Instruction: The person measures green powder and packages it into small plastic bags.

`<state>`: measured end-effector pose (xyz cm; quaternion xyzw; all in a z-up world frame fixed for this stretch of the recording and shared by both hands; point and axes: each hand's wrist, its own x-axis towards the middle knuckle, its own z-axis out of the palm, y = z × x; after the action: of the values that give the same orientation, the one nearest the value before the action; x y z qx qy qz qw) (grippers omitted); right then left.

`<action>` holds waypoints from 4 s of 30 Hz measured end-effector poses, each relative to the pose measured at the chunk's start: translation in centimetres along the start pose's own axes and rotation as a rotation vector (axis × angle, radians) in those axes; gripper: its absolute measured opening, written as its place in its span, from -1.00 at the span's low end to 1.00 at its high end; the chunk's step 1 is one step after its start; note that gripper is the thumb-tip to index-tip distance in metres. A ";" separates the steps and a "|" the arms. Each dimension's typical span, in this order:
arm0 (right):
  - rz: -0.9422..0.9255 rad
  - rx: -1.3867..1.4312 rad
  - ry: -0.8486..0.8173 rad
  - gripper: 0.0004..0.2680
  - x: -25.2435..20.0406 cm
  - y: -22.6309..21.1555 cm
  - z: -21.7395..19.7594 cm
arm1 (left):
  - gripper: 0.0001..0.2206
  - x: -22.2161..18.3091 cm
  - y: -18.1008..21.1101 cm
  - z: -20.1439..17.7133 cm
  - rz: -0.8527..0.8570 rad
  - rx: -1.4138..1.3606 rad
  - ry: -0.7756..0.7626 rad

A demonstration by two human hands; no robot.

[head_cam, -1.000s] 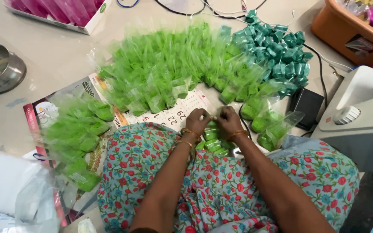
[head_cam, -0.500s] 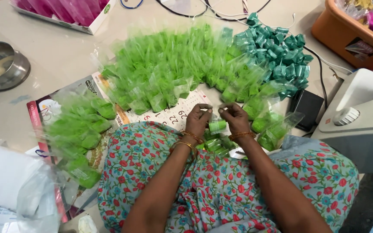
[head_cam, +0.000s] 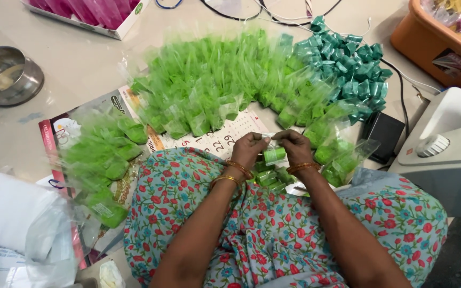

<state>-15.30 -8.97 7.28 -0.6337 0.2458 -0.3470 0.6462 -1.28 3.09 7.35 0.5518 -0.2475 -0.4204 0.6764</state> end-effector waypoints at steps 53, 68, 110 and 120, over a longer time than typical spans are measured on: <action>0.100 -0.070 -0.108 -0.83 -1.1 -5.4 0.0 | -0.87 -1.3 2.2 -1.1 0.010 -0.023 -0.080; -0.367 -0.629 -0.063 -0.88 -2.3 -7.7 0.9 | -0.89 -1.3 2.1 -0.8 -0.292 -0.487 -0.135; -0.091 -0.997 -0.220 -0.89 -0.4 -1.0 1.6 | -0.88 3.7 -5.4 -1.9 0.254 1.152 -0.067; -0.251 -1.192 -0.333 -0.90 0.5 2.4 0.1 | -0.92 3.8 -6.8 -1.7 0.369 1.161 -0.044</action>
<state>-14.56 -9.45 4.93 -0.9545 0.2166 -0.1204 0.1662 0.05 0.60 -0.07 0.7698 -0.5417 -0.1038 0.3214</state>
